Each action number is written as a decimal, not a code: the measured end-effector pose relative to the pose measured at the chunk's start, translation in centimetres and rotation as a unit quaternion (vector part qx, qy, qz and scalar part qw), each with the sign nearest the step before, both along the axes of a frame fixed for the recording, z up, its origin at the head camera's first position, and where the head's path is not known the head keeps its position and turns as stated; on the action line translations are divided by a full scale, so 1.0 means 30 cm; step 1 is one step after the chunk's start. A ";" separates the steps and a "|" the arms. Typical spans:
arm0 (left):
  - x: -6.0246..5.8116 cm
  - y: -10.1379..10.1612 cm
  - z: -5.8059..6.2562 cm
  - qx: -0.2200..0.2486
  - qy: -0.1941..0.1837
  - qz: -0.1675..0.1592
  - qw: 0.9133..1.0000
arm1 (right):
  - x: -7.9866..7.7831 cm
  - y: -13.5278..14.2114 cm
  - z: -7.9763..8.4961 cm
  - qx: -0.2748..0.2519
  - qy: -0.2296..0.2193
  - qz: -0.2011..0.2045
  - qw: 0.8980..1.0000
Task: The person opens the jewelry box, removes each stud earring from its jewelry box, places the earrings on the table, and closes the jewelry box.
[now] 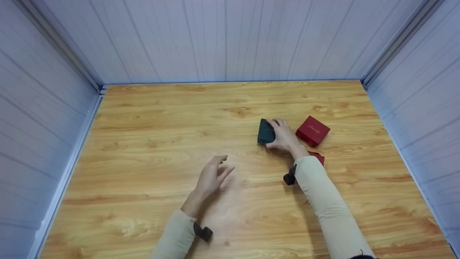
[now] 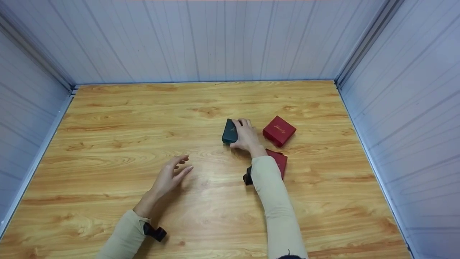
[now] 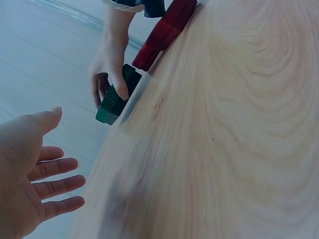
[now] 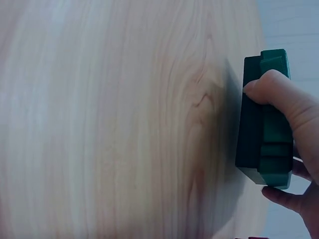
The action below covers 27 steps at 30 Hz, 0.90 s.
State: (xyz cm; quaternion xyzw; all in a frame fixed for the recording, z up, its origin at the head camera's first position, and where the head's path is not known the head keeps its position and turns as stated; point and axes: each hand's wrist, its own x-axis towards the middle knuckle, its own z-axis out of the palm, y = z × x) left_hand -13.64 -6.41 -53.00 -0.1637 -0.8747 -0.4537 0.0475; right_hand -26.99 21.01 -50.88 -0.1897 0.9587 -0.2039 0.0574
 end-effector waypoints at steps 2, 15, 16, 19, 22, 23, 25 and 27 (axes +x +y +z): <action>0.001 -0.002 0.001 0.004 -0.005 -0.003 1.000 | 0.007 -0.005 0.003 0.002 0.007 -0.001 1.000; 0.002 -0.002 -0.021 0.032 -0.016 -0.026 0.999 | 0.083 -0.031 0.017 -0.041 0.041 0.002 0.998; 0.002 -0.001 -0.021 0.032 -0.016 -0.027 0.999 | 0.089 -0.032 0.018 -0.046 0.041 0.002 0.998; 0.005 0.005 -0.024 0.026 -0.017 -0.032 0.999 | 0.110 -0.038 0.018 -0.056 0.040 0.003 0.998; 0.009 0.008 -0.027 0.016 -0.018 -0.035 0.999 | 0.134 -0.044 0.017 -0.063 0.041 0.006 0.997; 0.011 0.009 -0.028 0.011 -0.020 -0.036 0.999 | 0.142 -0.046 0.017 -0.064 0.042 0.007 0.997; 0.016 0.009 -0.031 0.004 -0.022 -0.038 0.999 | 0.157 -0.050 0.016 -0.065 0.044 0.010 0.997; 0.022 0.009 -0.034 -0.001 -0.027 -0.042 0.999 | 0.173 -0.053 0.015 -0.061 0.044 0.014 0.997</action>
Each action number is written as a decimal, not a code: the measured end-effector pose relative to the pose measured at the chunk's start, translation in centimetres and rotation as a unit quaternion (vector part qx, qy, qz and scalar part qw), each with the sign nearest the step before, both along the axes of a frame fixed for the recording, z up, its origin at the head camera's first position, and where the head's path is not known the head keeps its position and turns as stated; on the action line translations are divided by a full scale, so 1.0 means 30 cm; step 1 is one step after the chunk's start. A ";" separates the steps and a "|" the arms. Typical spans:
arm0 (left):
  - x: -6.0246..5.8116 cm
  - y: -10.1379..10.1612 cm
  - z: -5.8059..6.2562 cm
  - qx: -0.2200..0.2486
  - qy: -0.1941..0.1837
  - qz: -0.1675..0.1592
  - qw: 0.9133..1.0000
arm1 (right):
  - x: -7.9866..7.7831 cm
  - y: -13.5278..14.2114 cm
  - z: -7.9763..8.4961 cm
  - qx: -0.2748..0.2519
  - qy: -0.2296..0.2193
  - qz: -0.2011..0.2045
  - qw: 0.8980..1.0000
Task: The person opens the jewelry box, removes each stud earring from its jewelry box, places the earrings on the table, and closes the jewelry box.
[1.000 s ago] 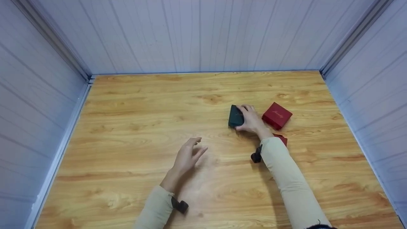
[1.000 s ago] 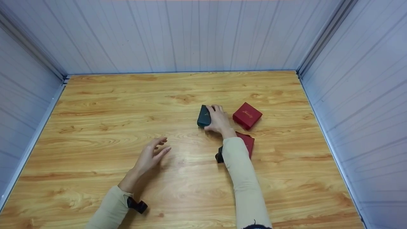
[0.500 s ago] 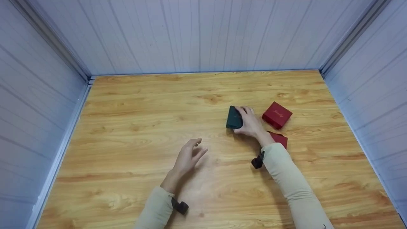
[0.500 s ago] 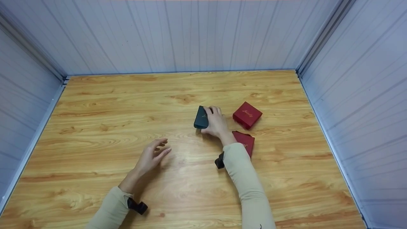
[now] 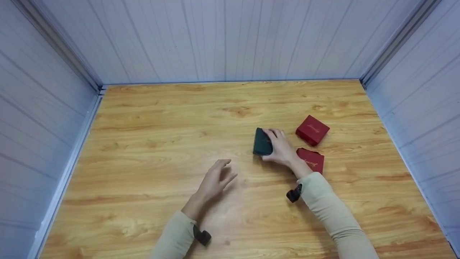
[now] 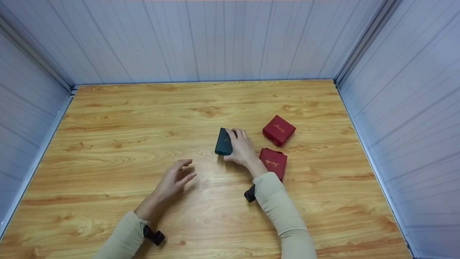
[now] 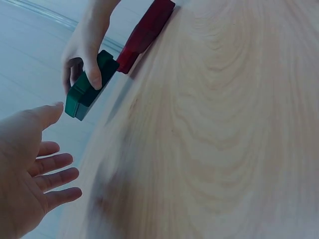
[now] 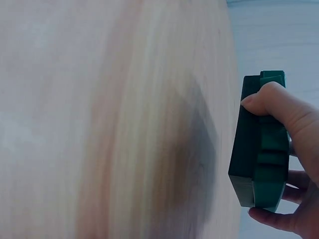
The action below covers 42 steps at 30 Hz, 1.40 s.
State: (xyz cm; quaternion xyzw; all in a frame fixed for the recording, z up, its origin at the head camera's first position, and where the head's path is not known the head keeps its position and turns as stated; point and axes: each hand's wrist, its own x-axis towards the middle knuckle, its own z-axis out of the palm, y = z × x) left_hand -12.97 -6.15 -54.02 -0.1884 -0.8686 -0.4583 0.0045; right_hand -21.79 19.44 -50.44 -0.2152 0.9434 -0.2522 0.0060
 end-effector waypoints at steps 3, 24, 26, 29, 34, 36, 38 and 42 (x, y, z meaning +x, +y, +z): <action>0.006 0.000 -0.007 -0.006 -0.002 -0.009 1.000 | 0.022 -0.004 -0.005 0.005 0.003 0.003 1.000; 0.025 0.015 -0.022 -0.053 0.009 -0.043 0.998 | 0.161 -0.012 -0.008 0.015 0.042 0.038 0.998; 0.027 0.016 -0.024 -0.051 0.014 -0.047 0.997 | 0.175 -0.015 -0.007 0.013 0.040 0.042 0.998; 0.031 0.019 -0.025 -0.048 0.019 -0.050 0.997 | 0.193 -0.024 -0.008 0.004 0.040 0.051 0.998; 0.041 0.028 -0.026 -0.033 0.025 -0.058 0.997 | 0.225 -0.040 -0.010 -0.006 0.042 0.059 0.997; 0.046 0.032 -0.028 -0.028 0.027 -0.060 0.997 | 0.239 -0.045 -0.011 -0.009 0.037 0.061 0.997; 0.050 0.035 -0.029 -0.025 0.029 -0.061 0.997 | 0.252 -0.049 -0.012 -0.012 0.031 0.064 0.997; 0.060 0.042 -0.034 -0.020 0.026 -0.065 0.997 | 0.273 -0.059 -0.020 -0.019 0.032 0.077 0.996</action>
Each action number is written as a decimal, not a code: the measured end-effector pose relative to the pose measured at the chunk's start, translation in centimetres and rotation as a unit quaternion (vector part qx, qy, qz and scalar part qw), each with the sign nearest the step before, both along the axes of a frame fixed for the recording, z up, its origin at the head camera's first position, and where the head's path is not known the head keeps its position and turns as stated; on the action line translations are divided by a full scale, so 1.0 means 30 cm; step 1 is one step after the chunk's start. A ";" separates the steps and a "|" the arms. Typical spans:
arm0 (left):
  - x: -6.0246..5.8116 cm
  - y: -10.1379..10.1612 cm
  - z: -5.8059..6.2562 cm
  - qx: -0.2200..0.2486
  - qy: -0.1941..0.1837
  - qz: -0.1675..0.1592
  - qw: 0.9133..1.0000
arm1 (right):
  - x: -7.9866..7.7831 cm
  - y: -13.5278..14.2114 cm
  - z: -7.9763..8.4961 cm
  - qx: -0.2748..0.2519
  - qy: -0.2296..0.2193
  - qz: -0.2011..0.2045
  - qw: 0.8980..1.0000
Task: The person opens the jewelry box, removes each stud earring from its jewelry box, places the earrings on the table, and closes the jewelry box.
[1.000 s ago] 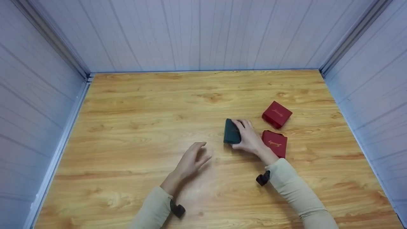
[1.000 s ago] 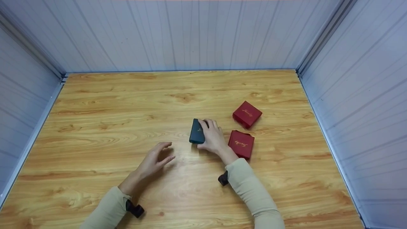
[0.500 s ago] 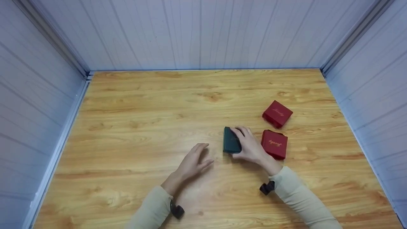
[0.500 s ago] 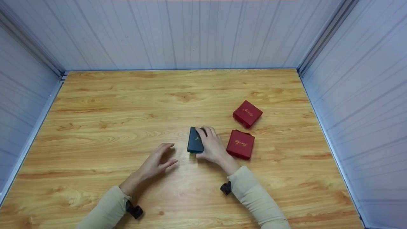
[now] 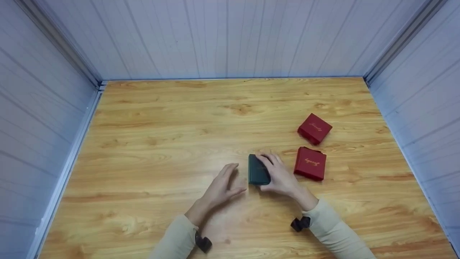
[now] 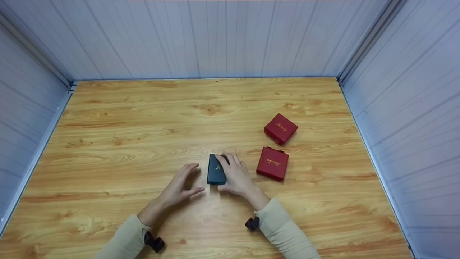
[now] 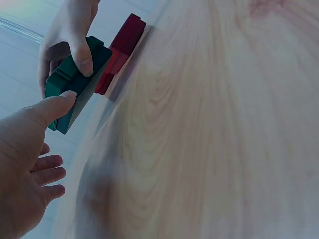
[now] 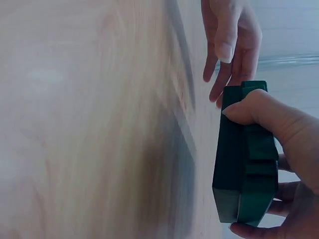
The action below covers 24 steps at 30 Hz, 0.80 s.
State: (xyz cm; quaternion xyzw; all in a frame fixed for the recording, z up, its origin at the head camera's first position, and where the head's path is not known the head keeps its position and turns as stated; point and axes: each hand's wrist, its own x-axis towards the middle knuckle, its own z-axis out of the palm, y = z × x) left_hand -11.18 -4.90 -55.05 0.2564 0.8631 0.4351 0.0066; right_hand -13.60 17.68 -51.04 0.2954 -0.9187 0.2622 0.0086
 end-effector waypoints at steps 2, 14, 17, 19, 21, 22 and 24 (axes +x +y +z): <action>0.005 0.004 -0.003 0.003 -0.007 -0.003 1.000 | 0.012 -0.006 -0.005 0.003 0.000 0.006 1.000; 0.012 0.014 -0.014 0.004 -0.030 -0.014 0.999 | 0.044 -0.035 -0.030 0.016 -0.016 0.020 1.000; 0.012 0.011 -0.016 -0.006 -0.027 -0.019 0.999 | 0.046 -0.039 -0.035 0.013 -0.018 0.026 0.999; 0.012 0.010 -0.018 -0.010 -0.024 -0.027 0.999 | 0.050 -0.042 -0.038 0.014 -0.022 0.029 0.999; 0.013 0.008 -0.019 -0.015 -0.022 -0.033 0.999 | 0.054 -0.045 -0.041 0.015 -0.027 0.034 0.999; 0.014 0.008 -0.020 -0.016 -0.022 -0.036 0.999 | 0.057 -0.047 -0.042 0.016 -0.030 0.035 0.999; 0.015 0.007 -0.021 -0.021 -0.025 -0.041 0.999 | 0.061 -0.050 -0.045 0.015 -0.032 0.039 0.999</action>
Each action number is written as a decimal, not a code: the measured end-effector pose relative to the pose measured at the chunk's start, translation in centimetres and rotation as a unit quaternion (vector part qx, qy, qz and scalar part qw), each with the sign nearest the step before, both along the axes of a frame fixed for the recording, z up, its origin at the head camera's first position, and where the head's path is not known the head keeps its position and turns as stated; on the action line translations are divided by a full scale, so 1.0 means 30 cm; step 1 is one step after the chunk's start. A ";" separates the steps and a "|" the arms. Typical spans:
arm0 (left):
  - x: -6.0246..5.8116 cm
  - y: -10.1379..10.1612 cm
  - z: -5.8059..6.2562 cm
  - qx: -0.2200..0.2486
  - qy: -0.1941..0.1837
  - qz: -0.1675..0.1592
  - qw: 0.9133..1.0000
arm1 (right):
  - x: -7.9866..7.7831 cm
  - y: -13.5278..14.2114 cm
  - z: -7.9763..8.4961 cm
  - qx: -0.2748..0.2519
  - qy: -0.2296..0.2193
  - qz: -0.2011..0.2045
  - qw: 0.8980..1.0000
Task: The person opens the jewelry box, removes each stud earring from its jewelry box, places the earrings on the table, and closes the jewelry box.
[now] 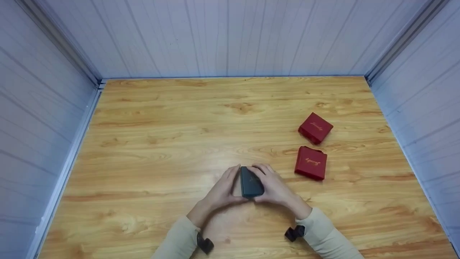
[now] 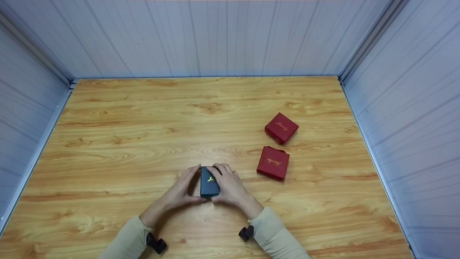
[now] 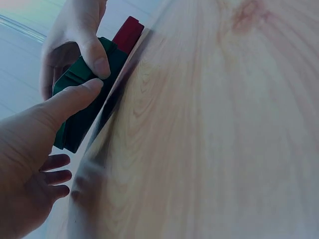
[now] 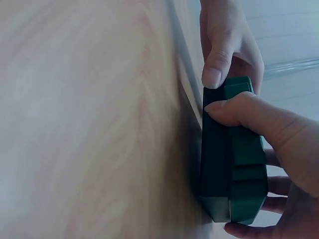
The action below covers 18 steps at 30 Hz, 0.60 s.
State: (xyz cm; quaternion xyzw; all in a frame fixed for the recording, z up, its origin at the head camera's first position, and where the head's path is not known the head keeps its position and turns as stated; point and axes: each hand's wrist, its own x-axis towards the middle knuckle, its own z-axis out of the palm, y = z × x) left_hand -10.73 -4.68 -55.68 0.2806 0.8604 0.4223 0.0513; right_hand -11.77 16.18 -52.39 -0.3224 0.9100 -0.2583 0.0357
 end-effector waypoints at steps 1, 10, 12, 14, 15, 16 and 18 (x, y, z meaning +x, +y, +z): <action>0.000 -0.001 0.000 -0.004 -0.003 -0.001 1.000 | 0.001 -0.002 0.000 0.000 0.000 0.001 1.000; 0.003 -0.004 -0.005 -0.021 0.006 -0.007 1.000 | 0.010 -0.013 -0.007 -0.004 0.003 0.012 1.000; 0.005 -0.004 -0.005 -0.027 0.008 -0.009 1.000 | 0.013 -0.016 -0.007 -0.003 0.002 0.015 1.000; 0.006 -0.004 -0.005 -0.033 0.007 -0.011 0.999 | 0.014 -0.018 -0.006 -0.002 0.001 0.016 1.000; 0.006 -0.004 -0.006 -0.037 0.005 -0.012 0.999 | 0.014 -0.018 -0.006 0.000 0.000 0.016 1.000; 0.006 -0.004 -0.006 -0.040 0.003 -0.012 0.999 | 0.015 -0.019 -0.005 0.002 -0.002 0.015 1.000; 0.004 -0.003 -0.008 -0.043 -0.003 -0.013 0.999 | 0.015 -0.020 -0.004 0.005 -0.005 0.014 1.000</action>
